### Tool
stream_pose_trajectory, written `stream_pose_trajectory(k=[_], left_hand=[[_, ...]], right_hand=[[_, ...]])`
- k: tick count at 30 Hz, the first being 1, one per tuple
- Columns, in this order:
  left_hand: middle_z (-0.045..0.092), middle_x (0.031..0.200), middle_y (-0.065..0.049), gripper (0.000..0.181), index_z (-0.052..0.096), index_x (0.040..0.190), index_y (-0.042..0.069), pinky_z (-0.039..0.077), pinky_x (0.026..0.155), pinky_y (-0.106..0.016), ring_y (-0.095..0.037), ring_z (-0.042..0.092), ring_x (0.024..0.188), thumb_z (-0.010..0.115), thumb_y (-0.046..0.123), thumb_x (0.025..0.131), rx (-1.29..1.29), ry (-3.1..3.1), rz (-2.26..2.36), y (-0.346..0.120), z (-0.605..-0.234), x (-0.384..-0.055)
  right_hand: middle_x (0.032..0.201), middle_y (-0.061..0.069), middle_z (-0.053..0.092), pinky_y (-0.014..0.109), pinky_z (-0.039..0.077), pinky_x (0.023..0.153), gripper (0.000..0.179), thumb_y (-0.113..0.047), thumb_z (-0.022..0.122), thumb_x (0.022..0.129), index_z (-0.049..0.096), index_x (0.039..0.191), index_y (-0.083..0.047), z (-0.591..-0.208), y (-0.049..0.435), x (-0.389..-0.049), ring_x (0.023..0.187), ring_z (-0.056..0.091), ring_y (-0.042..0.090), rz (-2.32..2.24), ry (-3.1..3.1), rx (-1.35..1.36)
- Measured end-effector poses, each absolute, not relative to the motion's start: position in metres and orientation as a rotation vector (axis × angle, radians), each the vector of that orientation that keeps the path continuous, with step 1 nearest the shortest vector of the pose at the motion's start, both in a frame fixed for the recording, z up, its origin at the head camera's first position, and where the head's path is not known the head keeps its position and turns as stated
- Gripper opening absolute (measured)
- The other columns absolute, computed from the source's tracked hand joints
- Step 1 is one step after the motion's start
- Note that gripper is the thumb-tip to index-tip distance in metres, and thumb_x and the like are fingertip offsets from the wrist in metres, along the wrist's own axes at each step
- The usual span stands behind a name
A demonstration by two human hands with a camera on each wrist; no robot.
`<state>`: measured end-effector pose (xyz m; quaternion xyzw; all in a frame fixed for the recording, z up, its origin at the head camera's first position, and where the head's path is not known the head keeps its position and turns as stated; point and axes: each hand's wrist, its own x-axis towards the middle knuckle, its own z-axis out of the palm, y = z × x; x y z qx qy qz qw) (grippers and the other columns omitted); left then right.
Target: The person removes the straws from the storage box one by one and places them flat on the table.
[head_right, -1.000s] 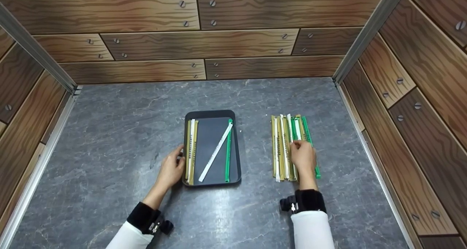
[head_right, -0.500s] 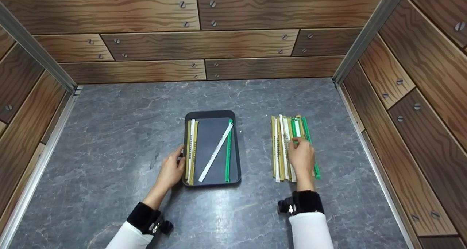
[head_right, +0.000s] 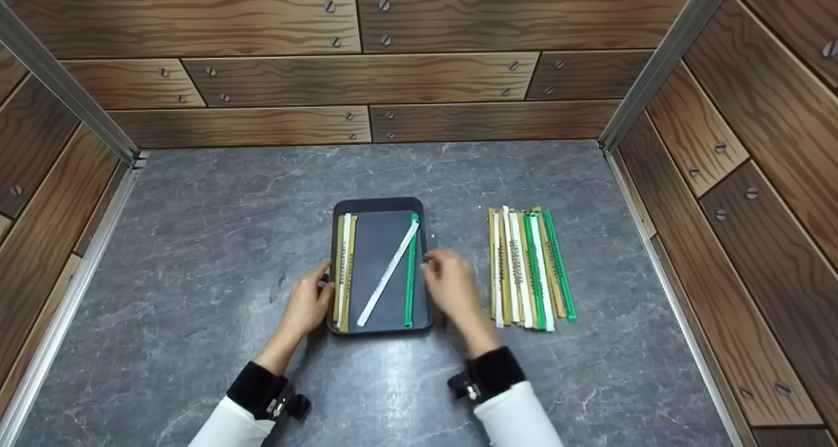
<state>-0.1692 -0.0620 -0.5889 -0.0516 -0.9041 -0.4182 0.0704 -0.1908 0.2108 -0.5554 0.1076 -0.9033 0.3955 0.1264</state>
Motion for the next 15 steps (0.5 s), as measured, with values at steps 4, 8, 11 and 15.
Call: stream_pose_trajectory(k=[4, 8, 11, 15], left_hand=[[0.063, 0.108, -0.026, 0.046, 0.051, 0.136, -0.009, 0.055, 0.086, -0.048, -0.039, 0.063, 0.097, 0.062, -0.002, 0.091, -0.168, -2.709, -1.267, -0.063, -0.59, -0.171], [0.062, 0.111, -0.028, 0.047, 0.051, 0.136, -0.009, 0.055, 0.088, -0.049, -0.041, 0.063, 0.099, 0.062, -0.003, 0.09, -0.163, -2.714, -1.277, -0.063, -0.59, -0.171], [0.062, 0.114, -0.029, 0.048, 0.05, 0.137, -0.008, 0.054, 0.09, -0.048, -0.041, 0.062, 0.102, 0.062, -0.002, 0.091, -0.153, -2.723, -1.284, -0.062, -0.589, -0.171], [0.062, 0.115, -0.029, 0.049, 0.05, 0.137, -0.008, 0.054, 0.091, -0.048, -0.041, 0.062, 0.102, 0.062, -0.003, 0.09, -0.14, -2.724, -1.288, -0.062, -0.588, -0.171]], right_hand=[[0.079, 0.006, 0.067, 0.031, 0.055, 0.059, 0.017, 0.001, 0.073, 0.084, 0.071, 0.101, 0.006, -0.561, 0.183, -0.188, 0.066, 0.06, 0.015, 1.18, -2.685, 0.404], [0.075, 0.002, 0.065, 0.028, 0.054, 0.056, 0.017, -0.001, 0.073, 0.085, 0.071, 0.101, 0.004, -0.567, 0.164, -0.183, 0.063, 0.057, 0.012, 1.115, -2.77, 0.478], [0.078, 0.002, 0.064, 0.028, 0.054, 0.06, 0.018, -0.003, 0.073, 0.085, 0.071, 0.103, 0.002, -0.572, 0.154, -0.179, 0.066, 0.058, 0.012, 1.038, -2.826, 0.55], [0.087, 0.003, 0.065, 0.034, 0.056, 0.065, 0.021, -0.012, 0.072, 0.088, 0.073, 0.109, -0.006, -0.577, 0.143, -0.175, 0.074, 0.061, 0.016, 0.883, -2.92, 0.606]])
